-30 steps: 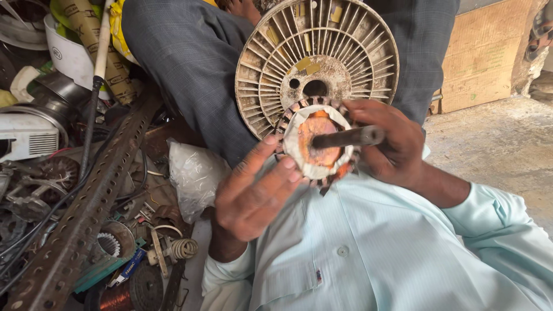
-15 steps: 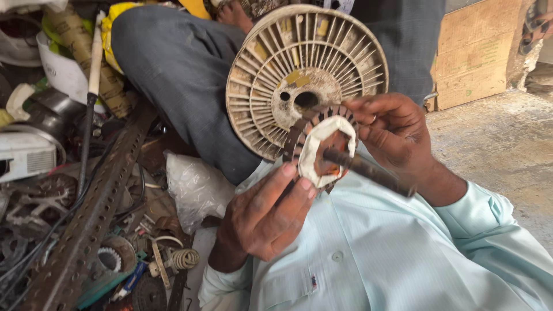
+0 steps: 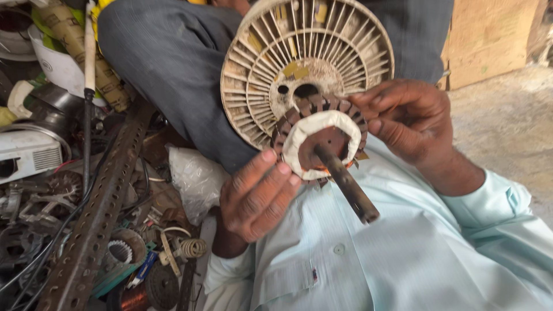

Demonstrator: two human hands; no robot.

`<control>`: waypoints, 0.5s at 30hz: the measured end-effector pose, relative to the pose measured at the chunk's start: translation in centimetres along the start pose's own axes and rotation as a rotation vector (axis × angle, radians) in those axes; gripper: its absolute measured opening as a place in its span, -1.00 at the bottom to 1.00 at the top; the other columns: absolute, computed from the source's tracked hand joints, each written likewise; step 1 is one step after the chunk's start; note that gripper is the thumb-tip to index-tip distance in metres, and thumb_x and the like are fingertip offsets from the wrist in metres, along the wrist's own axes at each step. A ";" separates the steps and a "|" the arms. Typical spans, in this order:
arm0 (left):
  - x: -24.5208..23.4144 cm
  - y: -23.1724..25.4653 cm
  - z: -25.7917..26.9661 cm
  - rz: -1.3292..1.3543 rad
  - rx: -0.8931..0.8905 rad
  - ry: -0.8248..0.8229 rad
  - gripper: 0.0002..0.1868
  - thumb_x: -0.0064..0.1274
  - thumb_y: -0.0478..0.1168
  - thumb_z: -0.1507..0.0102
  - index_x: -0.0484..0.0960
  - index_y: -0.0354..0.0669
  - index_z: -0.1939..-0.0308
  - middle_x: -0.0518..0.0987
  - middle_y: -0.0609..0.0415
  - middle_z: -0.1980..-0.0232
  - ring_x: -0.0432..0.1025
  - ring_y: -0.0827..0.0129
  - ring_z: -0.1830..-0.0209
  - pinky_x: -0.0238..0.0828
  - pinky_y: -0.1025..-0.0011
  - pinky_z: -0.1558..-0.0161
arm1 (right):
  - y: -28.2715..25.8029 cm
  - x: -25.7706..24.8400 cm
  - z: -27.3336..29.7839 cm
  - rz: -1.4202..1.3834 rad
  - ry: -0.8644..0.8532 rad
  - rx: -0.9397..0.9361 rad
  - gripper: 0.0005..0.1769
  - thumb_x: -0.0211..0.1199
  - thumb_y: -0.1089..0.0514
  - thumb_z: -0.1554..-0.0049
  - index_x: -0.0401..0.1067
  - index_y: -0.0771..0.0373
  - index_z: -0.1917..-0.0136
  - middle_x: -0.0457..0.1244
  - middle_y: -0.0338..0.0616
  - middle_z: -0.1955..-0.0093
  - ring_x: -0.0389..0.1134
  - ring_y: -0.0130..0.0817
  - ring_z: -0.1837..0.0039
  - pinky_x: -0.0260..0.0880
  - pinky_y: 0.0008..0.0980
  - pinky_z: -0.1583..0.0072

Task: The person sits on the ground and works on a motor stator, using hands to manipulate copper windings and apply a yellow substance to the slots. The person repeatedly adjusts the stator and uses a small tool to press or clean the windings.

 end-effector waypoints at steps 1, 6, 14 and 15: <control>0.1 -0.3 0.2 0.000 0.013 0.018 -0.82 0.30 -0.39 -0.29 0.69 -0.30 0.04 0.58 -0.06 -0.08 0.43 0.03 -0.26 0.57 0.24 -0.14 | 0.0 -0.1 -0.1 0.010 0.000 0.006 -0.72 0.27 0.39 -0.29 0.41 0.27 -0.26 0.33 0.04 -0.28 0.40 -0.26 -0.40 0.48 -0.33 -0.42; 0.6 -1.2 0.4 0.017 0.050 0.093 -0.75 0.30 -0.38 -0.27 0.65 -0.29 0.00 0.59 -0.08 -0.08 0.44 0.01 -0.27 0.56 0.23 -0.14 | -0.1 0.2 -0.5 -0.024 -0.015 0.022 -0.70 0.26 0.42 -0.29 0.41 0.28 -0.27 0.33 0.04 -0.29 0.42 -0.31 -0.36 0.51 -0.37 -0.37; -0.1 -0.3 -0.1 0.040 -0.011 0.017 -0.75 0.31 -0.39 -0.27 0.65 -0.29 -0.02 0.58 -0.08 -0.11 0.43 0.00 -0.29 0.56 0.22 -0.16 | 0.9 0.3 0.1 -0.202 0.002 0.034 -0.71 0.21 0.49 -0.31 0.43 0.31 -0.26 0.33 0.04 -0.30 0.39 -0.30 -0.40 0.42 -0.30 -0.46; -0.2 0.0 -0.2 0.042 -0.025 0.004 -0.75 0.31 -0.40 -0.27 0.66 -0.27 -0.02 0.58 -0.07 -0.12 0.42 0.00 -0.29 0.56 0.23 -0.17 | 1.0 0.3 0.2 -0.221 0.000 0.026 -0.72 0.21 0.48 -0.32 0.43 0.31 -0.26 0.34 0.04 -0.30 0.38 -0.30 -0.41 0.40 -0.30 -0.48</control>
Point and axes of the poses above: each hand's wrist, its own z-axis away from the middle knuckle, its own x-axis out of the palm, y = z × x, the point moved 6 cm from there along -z, towards the middle knuckle
